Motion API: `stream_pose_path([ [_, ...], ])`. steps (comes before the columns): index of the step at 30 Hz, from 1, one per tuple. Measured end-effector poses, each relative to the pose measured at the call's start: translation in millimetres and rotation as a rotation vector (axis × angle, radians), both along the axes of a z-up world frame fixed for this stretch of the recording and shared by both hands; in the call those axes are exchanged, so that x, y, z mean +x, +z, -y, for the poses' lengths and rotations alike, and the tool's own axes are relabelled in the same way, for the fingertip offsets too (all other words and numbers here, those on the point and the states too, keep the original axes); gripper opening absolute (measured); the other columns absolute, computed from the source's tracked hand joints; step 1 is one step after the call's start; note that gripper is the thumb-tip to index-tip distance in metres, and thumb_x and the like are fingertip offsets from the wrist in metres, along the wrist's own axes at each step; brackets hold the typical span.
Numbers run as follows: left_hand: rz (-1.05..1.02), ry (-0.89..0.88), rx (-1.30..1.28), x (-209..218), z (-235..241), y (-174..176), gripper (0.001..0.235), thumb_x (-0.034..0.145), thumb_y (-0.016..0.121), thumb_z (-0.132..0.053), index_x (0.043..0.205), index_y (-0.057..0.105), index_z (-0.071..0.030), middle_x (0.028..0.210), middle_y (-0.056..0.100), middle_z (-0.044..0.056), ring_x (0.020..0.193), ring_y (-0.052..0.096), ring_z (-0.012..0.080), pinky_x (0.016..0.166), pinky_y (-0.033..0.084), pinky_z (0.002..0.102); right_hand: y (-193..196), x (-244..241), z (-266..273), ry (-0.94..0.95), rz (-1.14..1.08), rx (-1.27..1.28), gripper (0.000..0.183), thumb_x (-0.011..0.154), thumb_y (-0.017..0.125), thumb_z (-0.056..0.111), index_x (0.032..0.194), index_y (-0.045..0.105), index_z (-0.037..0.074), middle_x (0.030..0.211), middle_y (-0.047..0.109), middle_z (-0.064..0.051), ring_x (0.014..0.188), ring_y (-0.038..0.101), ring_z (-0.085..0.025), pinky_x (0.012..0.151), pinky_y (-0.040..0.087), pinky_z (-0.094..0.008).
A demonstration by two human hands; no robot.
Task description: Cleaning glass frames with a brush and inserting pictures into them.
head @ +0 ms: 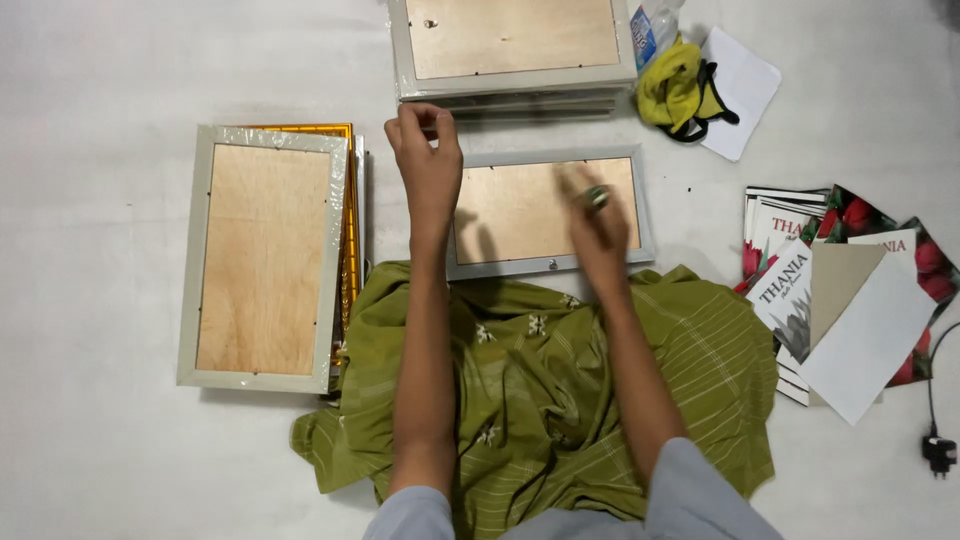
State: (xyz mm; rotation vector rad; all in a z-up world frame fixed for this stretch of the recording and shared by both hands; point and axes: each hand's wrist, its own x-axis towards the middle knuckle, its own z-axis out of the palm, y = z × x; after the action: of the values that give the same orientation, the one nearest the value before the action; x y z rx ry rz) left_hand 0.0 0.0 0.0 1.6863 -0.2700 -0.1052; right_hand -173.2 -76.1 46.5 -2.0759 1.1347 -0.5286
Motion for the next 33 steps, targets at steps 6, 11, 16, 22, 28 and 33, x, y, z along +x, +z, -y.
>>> stream_pose_path([
  [6, 0.134, -0.115, 0.111, 0.1, 9.1, -3.3, 0.011, 0.1, 0.053, -0.017, 0.101, 0.054, -0.006, 0.108, 0.046, 0.01, 0.095, 0.057, 0.0213, 0.089, 0.052, 0.037, -104.2, 13.9, -8.9, 0.098, -0.03, 0.157, 0.048, 0.105, 0.047, 0.037, 0.149, 0.048, 0.016, 0.099, 0.065, -0.005, 0.048, 0.044, -0.005, 0.029, 0.036, -0.018],
  [11, 0.104, -0.076, 0.14, 13.1, 4.2, -25.6, 0.012, 0.098, 0.055, -0.018, 0.102, 0.057, -0.007, 0.108, 0.048, 0.011, 0.098, 0.06, 0.0246, 0.089, 0.055, 0.037, -132.3, 44.2, -27.2, 0.306, 0.012, 0.264, 0.033, 0.097, 0.059, 0.03, 0.093, 0.07, -0.002, 0.085, 0.074, -0.015, 0.066, 0.064, -0.027, 0.063, 0.05, -0.037],
  [16, 0.148, -0.055, 0.103, 7.6, -3.7, -16.4, 0.012, 0.099, 0.055, -0.017, 0.102, 0.056, -0.005, 0.106, 0.049, 0.011, 0.093, 0.059, 0.0231, 0.088, 0.052, 0.036, -126.5, 29.2, 44.6, 0.222, -0.063, 0.322, 0.032, 0.103, 0.051, 0.034, 0.114, 0.069, 0.009, 0.087, 0.069, -0.008, 0.069, 0.064, -0.015, 0.055, 0.052, -0.028],
  [22, 0.169, -0.085, 0.081, 3.4, -1.4, -11.8, 0.013, 0.1, 0.055, -0.016, 0.102, 0.055, -0.004, 0.106, 0.047, 0.011, 0.093, 0.056, 0.0219, 0.088, 0.05, 0.035, -139.1, -44.2, 172.0, -0.033, -0.106, -0.03, 0.022, 0.108, 0.05, 0.022, 0.115, 0.058, 0.002, 0.081, 0.064, -0.007, 0.062, 0.063, -0.014, 0.049, 0.056, -0.028],
  [28, 0.087, -0.129, 0.269, -5.5, -3.1, -13.2, 0.013, 0.101, 0.059, -0.019, 0.105, 0.053, -0.008, 0.106, 0.047, 0.017, 0.108, 0.053, 0.0469, 0.102, 0.04, 0.056, -151.4, -113.6, 247.6, -0.324, -0.275, -0.494, 0.057, 0.088, 0.072, 0.016, 0.134, 0.055, -0.012, 0.144, 0.036, -0.04, 0.102, 0.068, -0.058, 0.087, 0.058, -0.065],
  [33, 0.008, -0.361, 0.837, 1.2, 3.9, -67.4, 0.043, 0.101, 0.056, -0.047, 0.118, 0.052, -0.008, 0.121, 0.049, 0.026, 0.118, 0.047, 0.0559, 0.1, 0.037, 0.066, -186.6, -160.3, 276.0, -0.318, -0.608, -0.239, 0.047, 0.084, 0.068, 0.013, 0.125, 0.046, 0.004, 0.134, 0.034, -0.023, 0.122, 0.042, -0.054, 0.101, 0.045, -0.061],
])
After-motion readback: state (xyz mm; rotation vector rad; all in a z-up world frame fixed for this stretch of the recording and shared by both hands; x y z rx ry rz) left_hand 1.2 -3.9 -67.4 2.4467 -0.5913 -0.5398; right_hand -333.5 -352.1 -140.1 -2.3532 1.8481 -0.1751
